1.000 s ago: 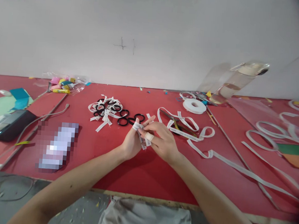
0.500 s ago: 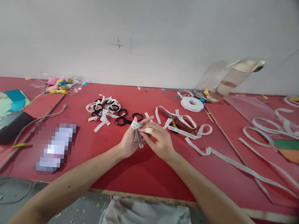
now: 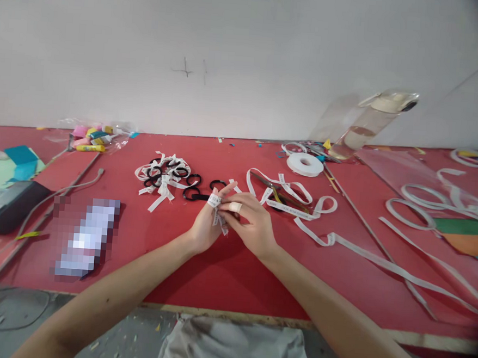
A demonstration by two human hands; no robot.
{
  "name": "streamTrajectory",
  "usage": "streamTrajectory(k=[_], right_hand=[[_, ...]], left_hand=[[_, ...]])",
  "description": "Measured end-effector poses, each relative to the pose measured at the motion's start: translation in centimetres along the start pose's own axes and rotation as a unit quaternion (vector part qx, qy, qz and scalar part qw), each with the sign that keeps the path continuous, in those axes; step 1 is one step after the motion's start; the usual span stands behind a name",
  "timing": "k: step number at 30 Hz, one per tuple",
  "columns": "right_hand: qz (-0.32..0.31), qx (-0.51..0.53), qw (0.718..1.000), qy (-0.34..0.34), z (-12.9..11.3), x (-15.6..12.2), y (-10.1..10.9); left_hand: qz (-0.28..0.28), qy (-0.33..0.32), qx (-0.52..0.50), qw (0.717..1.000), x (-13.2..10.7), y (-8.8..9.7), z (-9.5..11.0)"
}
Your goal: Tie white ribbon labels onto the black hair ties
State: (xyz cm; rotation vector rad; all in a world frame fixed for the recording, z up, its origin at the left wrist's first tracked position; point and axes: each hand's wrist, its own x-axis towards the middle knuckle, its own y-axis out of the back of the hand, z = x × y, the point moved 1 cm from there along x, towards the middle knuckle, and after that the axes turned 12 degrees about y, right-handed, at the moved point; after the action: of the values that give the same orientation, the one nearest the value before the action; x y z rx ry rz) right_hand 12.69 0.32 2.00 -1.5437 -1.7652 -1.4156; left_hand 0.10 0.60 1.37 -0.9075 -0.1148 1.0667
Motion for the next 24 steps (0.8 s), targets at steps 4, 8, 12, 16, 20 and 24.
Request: streamTrajectory(k=[4,8,12,16,20,24], right_hand=[[-0.028,-0.012,1.000,0.002,0.39,-0.03,0.13],[-0.042,0.016,0.999,-0.022,0.85,-0.08,0.35],[-0.055,0.028,0.998,-0.021,0.96,-0.04,0.45],[-0.015,-0.021,0.999,0.028,0.59,-0.09,0.37],[0.015,-0.081,0.995,0.064,0.26,-0.35,0.06],[0.006,-0.068,0.996,0.055,0.28,-0.35,-0.10]], left_hand=[[-0.014,0.015,-0.008,1.000,0.17,0.23,0.00],[-0.037,0.039,-0.001,0.999,0.55,0.62,-0.14],[-0.036,0.057,0.005,0.998,0.62,0.54,-0.04],[-0.035,0.058,-0.002,0.998,0.18,-0.01,0.43],[-0.030,0.033,-0.002,0.999,-0.27,-0.23,0.71],[-0.027,0.026,-0.001,0.999,-0.06,0.17,0.52]])
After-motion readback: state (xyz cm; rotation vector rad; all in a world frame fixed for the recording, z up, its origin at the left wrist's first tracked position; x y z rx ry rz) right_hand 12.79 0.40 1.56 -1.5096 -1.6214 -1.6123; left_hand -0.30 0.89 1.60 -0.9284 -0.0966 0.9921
